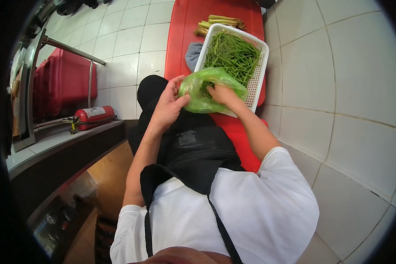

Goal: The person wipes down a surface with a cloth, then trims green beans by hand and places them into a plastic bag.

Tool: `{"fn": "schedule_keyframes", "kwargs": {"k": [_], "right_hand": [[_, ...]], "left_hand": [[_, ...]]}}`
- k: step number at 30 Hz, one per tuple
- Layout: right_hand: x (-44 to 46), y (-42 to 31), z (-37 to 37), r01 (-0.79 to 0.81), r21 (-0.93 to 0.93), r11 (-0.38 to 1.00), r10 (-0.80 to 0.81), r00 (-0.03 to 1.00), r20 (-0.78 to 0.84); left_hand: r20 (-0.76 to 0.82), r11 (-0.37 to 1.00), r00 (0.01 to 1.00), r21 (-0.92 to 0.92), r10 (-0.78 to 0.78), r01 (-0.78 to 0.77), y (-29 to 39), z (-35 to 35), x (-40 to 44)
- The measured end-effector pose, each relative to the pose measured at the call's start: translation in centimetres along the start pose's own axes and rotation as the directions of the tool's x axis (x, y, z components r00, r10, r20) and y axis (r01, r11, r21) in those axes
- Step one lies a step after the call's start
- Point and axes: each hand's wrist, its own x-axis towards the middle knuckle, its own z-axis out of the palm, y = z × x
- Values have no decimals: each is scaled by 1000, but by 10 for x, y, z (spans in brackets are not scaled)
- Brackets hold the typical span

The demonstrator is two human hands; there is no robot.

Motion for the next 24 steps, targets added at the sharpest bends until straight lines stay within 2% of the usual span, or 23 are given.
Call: {"fn": "schedule_keyframes", "kwargs": {"k": [1,4,7,10,14,17,20,23,24], "right_hand": [[-2,8,-2,18,89,996,-18,1000,-3],[-10,21,-10,-153,448,881,122,988,97],[-9,21,-12,-122,626,770,-16,977,211],[-6,15,-12,-255,452,855,42,902,429],[-6,17,1,-19,105,994,-10,962,271],[-7,9,1,38,46,998,-42,994,97],[-2,-3,-10,-58,95,994,26,951,309],[4,-6,5,-40,-13,999,42,927,374],[8,2,16,5,36,999,-18,923,385]], "left_hand": [[-1,1000,1000,-2,-8,8,0,0,1],[17,1000,1000,2,-8,8,0,2,4],[25,1000,1000,-5,10,-10,-3,8,7],[7,1000,1000,15,23,-23,-8,6,8],[-85,989,996,150,28,-15,-24,-1,14],[-222,929,973,369,70,18,-61,-11,36],[-287,828,955,553,80,97,-70,-7,47],[-325,800,943,584,74,138,-64,1,53],[-336,786,939,599,72,154,-62,1,55]]}}
